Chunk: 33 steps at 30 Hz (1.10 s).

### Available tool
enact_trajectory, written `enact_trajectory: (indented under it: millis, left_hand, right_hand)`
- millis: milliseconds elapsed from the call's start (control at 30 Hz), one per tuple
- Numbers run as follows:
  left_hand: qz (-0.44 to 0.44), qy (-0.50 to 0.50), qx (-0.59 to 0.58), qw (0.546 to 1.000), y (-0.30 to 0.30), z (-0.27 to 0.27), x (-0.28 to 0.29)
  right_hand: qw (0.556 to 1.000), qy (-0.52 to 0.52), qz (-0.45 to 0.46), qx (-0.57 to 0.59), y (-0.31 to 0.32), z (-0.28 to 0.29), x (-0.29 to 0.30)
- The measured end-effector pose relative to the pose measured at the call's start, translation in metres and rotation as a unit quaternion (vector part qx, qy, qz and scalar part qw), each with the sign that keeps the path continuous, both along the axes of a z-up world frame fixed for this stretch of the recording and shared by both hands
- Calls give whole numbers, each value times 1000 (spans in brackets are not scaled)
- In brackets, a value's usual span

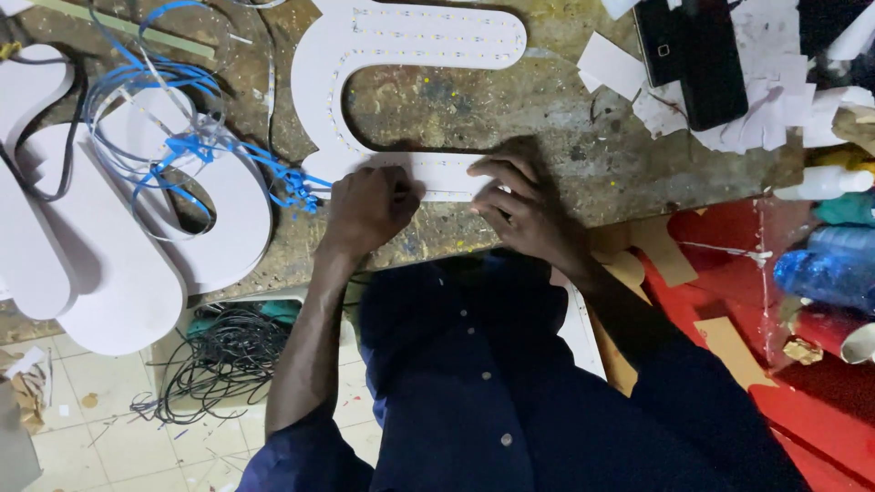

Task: Attaching a flexible LED strip to a white sign letter by pressing it onto the surface to follow the letter's shape.

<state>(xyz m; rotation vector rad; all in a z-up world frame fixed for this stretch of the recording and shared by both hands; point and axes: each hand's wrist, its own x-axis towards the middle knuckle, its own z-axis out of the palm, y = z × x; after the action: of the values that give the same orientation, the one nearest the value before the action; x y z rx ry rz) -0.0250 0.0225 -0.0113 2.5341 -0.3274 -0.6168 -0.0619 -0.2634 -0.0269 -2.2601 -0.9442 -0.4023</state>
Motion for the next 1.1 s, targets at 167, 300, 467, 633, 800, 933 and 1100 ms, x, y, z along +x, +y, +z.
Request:
enact_trajectory:
  millis: [167,300,467,633,800,933,1100]
  left_hand:
    - [1,-23,-4,1000,-1,-6,-2]
    - [-8,-43,3,999,-2,-3,-3]
    - [-13,-3,-7,1000,0,11,-2]
    - [-28,-9,5,1000,5,-4,1]
    - [6,50,50,997,33,6,25]
    - [28,59,46,997,64,33,20]
    - [92,46,-22,994,84,22,11]
  right_hand:
    - [991,113,-63,39,-43,10,23]
    - [930,114,-298,-183,-58,31,35]
    - [993,21,-81,-88,-8,33,5]
    - [996,-44,-36,-68,12,3,-10]
    - [994,-68,-34,-79,7,-8,-9]
    - [991,-78,-28,-102,14,9,-12]
    - [987,-77,-31,-139,12,3,-17]
